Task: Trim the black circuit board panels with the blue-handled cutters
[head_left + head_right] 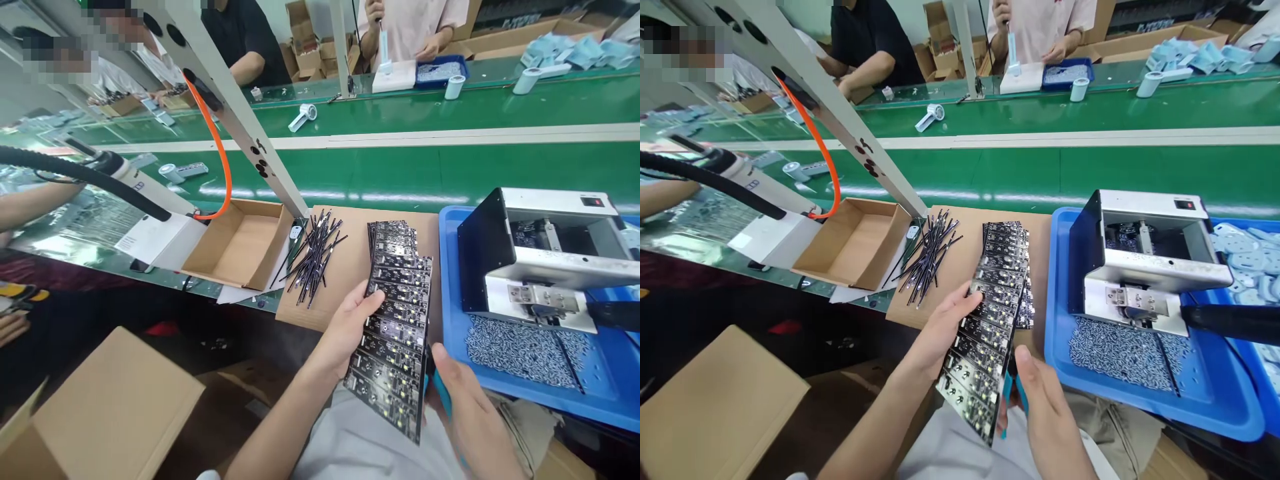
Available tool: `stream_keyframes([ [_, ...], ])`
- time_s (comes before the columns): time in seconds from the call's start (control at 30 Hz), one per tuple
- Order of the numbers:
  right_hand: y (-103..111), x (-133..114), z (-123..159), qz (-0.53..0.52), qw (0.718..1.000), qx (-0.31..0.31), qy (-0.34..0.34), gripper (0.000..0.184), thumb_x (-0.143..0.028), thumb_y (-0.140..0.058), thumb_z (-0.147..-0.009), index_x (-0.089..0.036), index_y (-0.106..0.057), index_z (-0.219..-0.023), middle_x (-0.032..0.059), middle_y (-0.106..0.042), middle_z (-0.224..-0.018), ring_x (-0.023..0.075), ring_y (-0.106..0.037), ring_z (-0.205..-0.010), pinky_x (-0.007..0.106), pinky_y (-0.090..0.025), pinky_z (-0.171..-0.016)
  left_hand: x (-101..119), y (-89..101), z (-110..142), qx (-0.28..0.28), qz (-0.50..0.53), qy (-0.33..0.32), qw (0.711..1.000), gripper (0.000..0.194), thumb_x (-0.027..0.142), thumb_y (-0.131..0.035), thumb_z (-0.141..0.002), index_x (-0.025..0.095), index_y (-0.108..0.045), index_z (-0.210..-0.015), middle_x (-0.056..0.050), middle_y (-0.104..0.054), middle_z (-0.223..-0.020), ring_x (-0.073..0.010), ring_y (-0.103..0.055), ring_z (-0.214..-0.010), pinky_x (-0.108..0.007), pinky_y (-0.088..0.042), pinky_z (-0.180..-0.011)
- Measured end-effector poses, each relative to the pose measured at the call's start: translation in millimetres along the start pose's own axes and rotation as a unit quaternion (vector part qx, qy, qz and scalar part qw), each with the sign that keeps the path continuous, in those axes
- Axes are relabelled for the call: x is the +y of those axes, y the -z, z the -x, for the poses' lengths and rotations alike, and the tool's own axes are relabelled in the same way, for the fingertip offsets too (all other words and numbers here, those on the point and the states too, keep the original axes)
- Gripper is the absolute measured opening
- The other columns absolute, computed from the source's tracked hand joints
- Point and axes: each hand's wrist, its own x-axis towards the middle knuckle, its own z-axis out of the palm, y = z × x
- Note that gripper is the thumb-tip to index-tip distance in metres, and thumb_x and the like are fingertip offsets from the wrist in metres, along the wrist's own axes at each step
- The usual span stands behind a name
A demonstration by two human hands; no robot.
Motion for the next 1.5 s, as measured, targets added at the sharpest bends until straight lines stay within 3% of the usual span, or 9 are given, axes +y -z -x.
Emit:
stream_keyframes([
  [0.1, 2, 0, 0, 0.093, 0.990, 0.092, 0.061, 0.095, -0.112, -0.058, -0.098, -0.024, -0.081, -0.128, 0.0063, -0.069, -0.147, 0.0324, -0.055, -0.148, 0.033, -0.043, -0.127, 7, -1.2, 5, 0.045, -0.059, -0.110, 0.991, 0.054, 0.059, -0.089, -0.101, 0.025, -0.079, -0.142, -0.008, -0.084, -0.140, -0.0318, -0.077, -0.130, -0.037, -0.061, -0.108],
  [0.2, 5, -7, -3, 0.162, 0.977, 0.016, 0.139, 0.100, -0.117, -0.045, -0.100, -0.022, -0.074, -0.093, 0.0086, -0.070, -0.100, 0.0288, -0.063, -0.105, 0.034, -0.051, -0.099, 15, -0.9, 7, 0.062, -0.101, -0.167, 0.979, 0.049, 0.058, -0.084, -0.106, 0.027, -0.078, -0.144, -0.006, -0.082, -0.147, -0.0298, -0.075, -0.135, -0.036, -0.059, -0.113],
  [0.43, 0, -11, 3, -0.086, 0.992, -0.082, -0.041, 0.092, -0.114, -0.081, -0.077, -0.024, -0.062, -0.079, 0.0038, -0.055, -0.069, 0.0254, -0.056, -0.066, 0.037, -0.055, -0.068, 2, 2.7, -9, 0.009, -0.002, -0.004, 1.000, 0.063, 0.059, -0.098, -0.090, 0.020, -0.083, -0.137, -0.012, -0.088, -0.126, -0.0348, -0.082, -0.118, -0.040, -0.065, -0.099],
  [0.63, 0, -1, 6, 0.077, 0.995, 0.061, 0.036, 0.103, -0.120, -0.061, -0.087, -0.025, -0.081, -0.120, 0.0077, -0.072, -0.141, 0.0354, -0.056, -0.145, 0.034, -0.051, -0.120, 9, 4.6, -3, 0.038, -0.039, -0.082, 0.995, 0.058, 0.059, -0.092, -0.097, 0.023, -0.081, -0.141, -0.009, -0.086, -0.137, -0.0330, -0.078, -0.129, -0.039, -0.061, -0.110],
  [0.83, 9, -4, -13, 0.212, 0.950, -0.072, 0.217, 0.089, -0.099, -0.039, -0.117, -0.021, -0.058, -0.077, 0.0061, -0.054, -0.073, 0.0222, -0.050, -0.071, 0.035, -0.042, -0.074, 23, 6.3, -2, 0.076, -0.116, -0.198, 0.970, 0.048, 0.055, -0.083, -0.107, 0.025, -0.079, -0.145, -0.007, -0.080, -0.151, -0.0305, -0.070, -0.144, -0.037, -0.054, -0.123],
  [1.07, -2, -8, 7, -0.103, 0.985, -0.126, -0.066, 0.093, -0.110, -0.087, -0.077, -0.023, -0.053, -0.075, 0.0033, -0.050, -0.065, 0.0213, -0.046, -0.059, 0.033, -0.045, -0.060, 0, 8.5, -13, 0.053, -0.005, -0.043, 0.998, 0.062, 0.062, -0.097, -0.089, 0.018, -0.084, -0.132, -0.012, -0.089, -0.116, -0.0347, -0.083, -0.113, -0.044, -0.066, -0.102],
  [1.23, 2, -10, 3, 0.117, 0.988, -0.048, 0.094, 0.095, -0.114, -0.053, -0.100, -0.023, -0.066, -0.077, 0.0092, -0.068, -0.098, 0.0293, -0.062, -0.103, 0.033, -0.051, -0.100, 13, 7.8, -5, 0.089, -0.024, -0.119, 0.989, 0.058, 0.058, -0.095, -0.093, 0.024, -0.082, -0.139, -0.009, -0.086, -0.136, -0.0338, -0.077, -0.134, -0.042, -0.058, -0.120],
  [1.33, 6, -9, -3, 0.194, 0.965, -0.055, 0.166, 0.092, -0.107, -0.044, -0.110, -0.021, -0.062, -0.083, 0.0062, -0.061, -0.087, 0.0253, -0.057, -0.090, 0.034, -0.044, -0.090, 24, 7.7, -3, 0.125, -0.074, -0.202, 0.969, 0.053, 0.054, -0.091, -0.099, 0.028, -0.080, -0.144, -0.006, -0.082, -0.149, -0.0333, -0.068, -0.150, -0.042, -0.050, -0.131],
  [1.5, 5, -2, -2, -0.063, 0.976, -0.206, -0.016, 0.092, -0.107, -0.074, -0.095, -0.018, -0.058, -0.081, 0.0027, -0.048, -0.070, 0.0176, -0.047, -0.064, 0.029, -0.042, -0.069, 18, 8.7, -9, 0.081, 0.005, -0.092, 0.992, 0.060, 0.056, -0.097, -0.091, 0.023, -0.082, -0.138, -0.008, -0.088, -0.130, -0.0343, -0.079, -0.131, -0.044, -0.062, -0.115],
])
